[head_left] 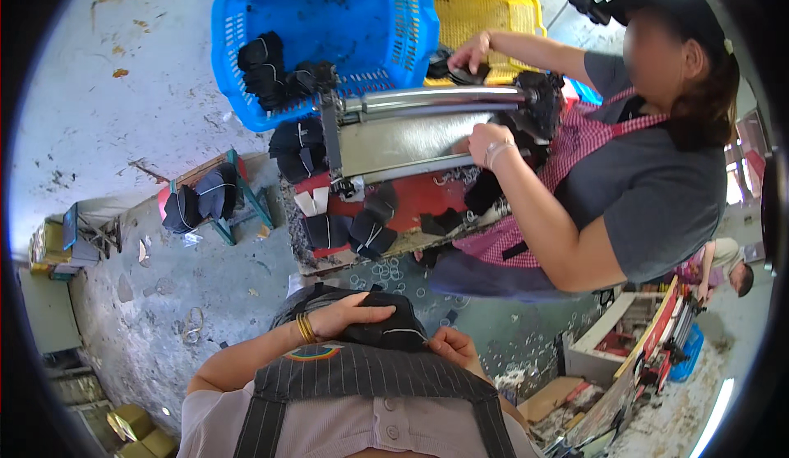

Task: Feeding shoe upper components through a roller machine to apply adhesive or process edges.

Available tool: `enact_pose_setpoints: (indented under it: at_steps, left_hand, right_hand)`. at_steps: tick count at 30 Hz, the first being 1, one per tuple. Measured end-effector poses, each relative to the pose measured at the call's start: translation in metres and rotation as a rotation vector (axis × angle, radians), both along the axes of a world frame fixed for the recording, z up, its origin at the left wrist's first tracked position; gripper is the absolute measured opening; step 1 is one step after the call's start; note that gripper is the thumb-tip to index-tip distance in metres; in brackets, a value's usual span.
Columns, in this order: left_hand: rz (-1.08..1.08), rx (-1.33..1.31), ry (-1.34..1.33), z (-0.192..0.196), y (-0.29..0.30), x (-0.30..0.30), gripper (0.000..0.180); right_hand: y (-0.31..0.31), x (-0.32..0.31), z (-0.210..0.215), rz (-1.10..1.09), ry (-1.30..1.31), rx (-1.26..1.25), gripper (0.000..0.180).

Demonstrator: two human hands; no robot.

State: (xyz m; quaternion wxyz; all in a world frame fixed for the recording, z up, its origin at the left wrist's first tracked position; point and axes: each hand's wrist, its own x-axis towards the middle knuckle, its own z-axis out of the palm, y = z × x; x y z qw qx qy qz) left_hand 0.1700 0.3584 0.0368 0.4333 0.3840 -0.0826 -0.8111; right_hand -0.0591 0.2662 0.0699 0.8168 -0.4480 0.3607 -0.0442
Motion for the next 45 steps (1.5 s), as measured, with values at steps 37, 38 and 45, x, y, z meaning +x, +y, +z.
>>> enact_pose_setpoints:
  at_steps: [37, 38, 45]
  left_hand:
    - [0.598, 0.311, 0.047, -0.162, -0.177, -0.062, 0.034]
    - [0.466, 0.208, -0.065, -0.133, -0.160, -0.052, 0.032]
    - [0.270, -0.918, -2.114, 0.027, -0.122, 0.115, 0.030]
  right_hand:
    - [-0.163, 0.089, -0.226, -0.241, 0.735, -1.192, 0.040]
    - [-0.157, 0.093, -0.223, -0.187, 0.832, -1.273, 0.035]
    - [-0.130, 0.109, -0.196, -0.333, 0.931, -1.388, 0.026]
